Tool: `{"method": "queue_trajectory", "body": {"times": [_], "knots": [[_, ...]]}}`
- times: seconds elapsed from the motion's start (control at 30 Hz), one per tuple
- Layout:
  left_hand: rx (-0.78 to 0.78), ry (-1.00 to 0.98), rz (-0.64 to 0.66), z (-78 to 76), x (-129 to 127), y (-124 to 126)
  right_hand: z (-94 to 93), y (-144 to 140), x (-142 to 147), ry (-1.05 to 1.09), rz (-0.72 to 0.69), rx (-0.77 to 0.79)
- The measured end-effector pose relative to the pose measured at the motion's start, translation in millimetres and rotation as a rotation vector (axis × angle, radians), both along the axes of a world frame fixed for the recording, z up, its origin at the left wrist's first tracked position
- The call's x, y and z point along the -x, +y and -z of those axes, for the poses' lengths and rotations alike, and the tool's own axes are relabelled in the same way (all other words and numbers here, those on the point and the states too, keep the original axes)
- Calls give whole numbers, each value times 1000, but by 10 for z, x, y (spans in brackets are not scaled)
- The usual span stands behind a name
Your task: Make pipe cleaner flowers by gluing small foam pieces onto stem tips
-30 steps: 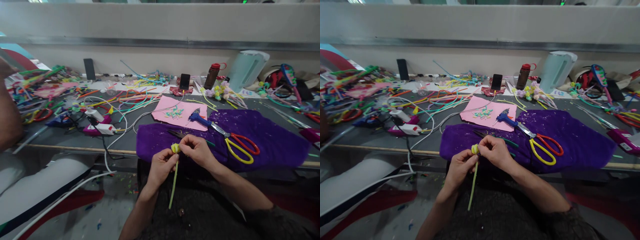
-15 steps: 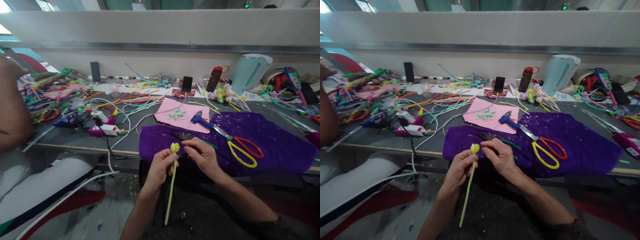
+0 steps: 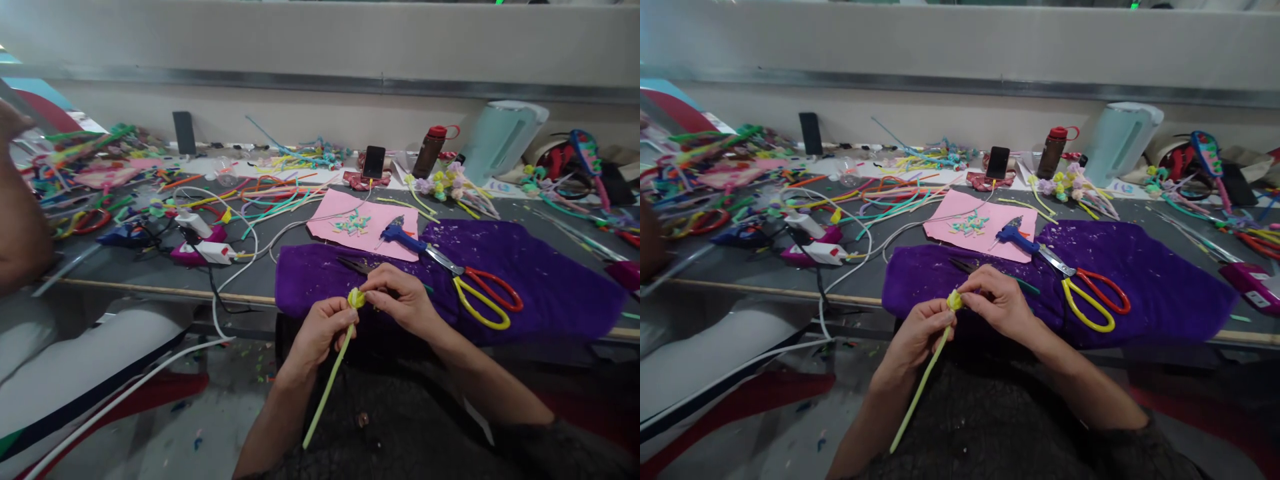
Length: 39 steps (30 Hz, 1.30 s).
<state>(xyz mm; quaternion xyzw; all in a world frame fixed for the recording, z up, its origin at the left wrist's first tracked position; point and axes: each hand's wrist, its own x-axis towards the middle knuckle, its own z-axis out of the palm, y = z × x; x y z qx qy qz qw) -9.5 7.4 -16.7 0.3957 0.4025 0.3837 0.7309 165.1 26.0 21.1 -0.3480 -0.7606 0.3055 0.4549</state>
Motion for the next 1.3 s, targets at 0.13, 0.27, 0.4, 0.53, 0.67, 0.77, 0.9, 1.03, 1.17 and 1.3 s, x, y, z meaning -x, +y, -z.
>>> {"method": "queue_trajectory", "body": {"times": [0.13,0.27,0.4,0.53,0.67,0.77,0.9,1.03,1.17,1.3], "knots": [[-19,3,37,7,-3,2,-32,29,-37,-55,-35,51],[-18,27,46,20,-4,-1,-24,39,-57,-99,-46,88],[-32,47,68,41,3,-7,-30,29,-71,-89,-61,232],[-87,95,72,40,1,-16,-53,24,-93,-51,-84,415],[-105,159,78,13,-6,-24,-68,22,-123,-48,-105,474],[-114,190,76,0,-8,-26,-72,14,-143,-38,-109,509],[-118,210,74,-2,-15,-27,-67,3,-148,-47,-97,500],[-138,217,80,-11,-26,-31,-46,3,-130,-83,-81,429],[-153,236,86,-12,-25,-31,-18,1,-111,-106,-73,345],[-158,241,88,7,-19,-31,8,-15,-95,-148,-41,277]]}}
